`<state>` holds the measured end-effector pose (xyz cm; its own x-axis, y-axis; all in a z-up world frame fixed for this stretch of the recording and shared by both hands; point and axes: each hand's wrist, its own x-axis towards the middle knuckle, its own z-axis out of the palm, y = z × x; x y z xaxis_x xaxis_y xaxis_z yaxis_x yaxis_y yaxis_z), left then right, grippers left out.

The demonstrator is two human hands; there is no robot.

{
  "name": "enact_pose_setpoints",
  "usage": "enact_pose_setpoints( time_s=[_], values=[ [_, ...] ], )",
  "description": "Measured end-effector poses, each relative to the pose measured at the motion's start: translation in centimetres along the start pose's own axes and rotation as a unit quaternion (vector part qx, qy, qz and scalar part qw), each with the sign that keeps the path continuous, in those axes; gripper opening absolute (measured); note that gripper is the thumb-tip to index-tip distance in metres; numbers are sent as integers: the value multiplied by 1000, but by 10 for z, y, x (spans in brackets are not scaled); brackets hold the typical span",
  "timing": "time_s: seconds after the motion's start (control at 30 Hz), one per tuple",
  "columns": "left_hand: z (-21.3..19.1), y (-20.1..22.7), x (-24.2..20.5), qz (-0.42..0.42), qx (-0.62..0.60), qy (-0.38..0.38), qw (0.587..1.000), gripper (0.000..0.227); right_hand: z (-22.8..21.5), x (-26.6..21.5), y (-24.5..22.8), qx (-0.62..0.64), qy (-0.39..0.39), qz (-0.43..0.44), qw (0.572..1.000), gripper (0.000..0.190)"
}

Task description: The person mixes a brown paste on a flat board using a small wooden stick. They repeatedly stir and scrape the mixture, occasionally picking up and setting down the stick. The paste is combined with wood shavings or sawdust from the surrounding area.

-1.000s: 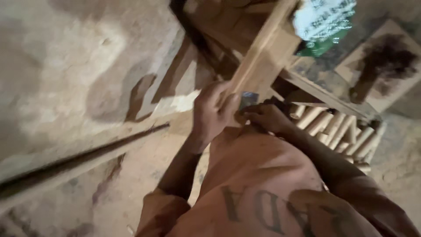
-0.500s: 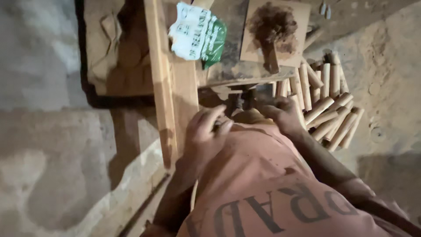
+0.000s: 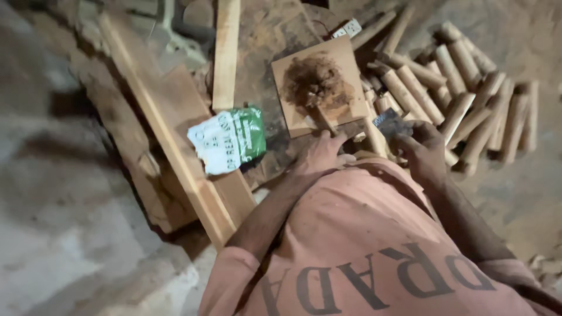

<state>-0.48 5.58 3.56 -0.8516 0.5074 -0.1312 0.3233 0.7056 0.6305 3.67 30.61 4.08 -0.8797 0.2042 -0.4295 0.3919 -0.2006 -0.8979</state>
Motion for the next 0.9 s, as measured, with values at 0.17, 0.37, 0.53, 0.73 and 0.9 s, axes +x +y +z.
enact_pose_setpoints(
  time_s=[0.17, 0.37, 0.53, 0.73, 0.9],
  values=[
    [-31, -15, -9, -88, 28, 51, 994, 26, 14, 15, -10, -27, -15, 15, 999, 17],
    [-85, -42, 3, -94, 11, 342, 935, 32, 38, 38, -23, 37, -103, 3, 994, 13],
    [-81, -76, 43, -134, -89, 431, 888, 34, 53, 55, -31, -21, -129, -12, 991, 11],
    [-107, -102, 70, -3, -271, 480, 834, 16, 75, 64, -50, 20, -196, -148, 969, 6],
    [-160, -68, 71, 54, -555, 409, 722, 15, 90, 65, -113, -207, -136, -330, 911, 13]
  ],
)
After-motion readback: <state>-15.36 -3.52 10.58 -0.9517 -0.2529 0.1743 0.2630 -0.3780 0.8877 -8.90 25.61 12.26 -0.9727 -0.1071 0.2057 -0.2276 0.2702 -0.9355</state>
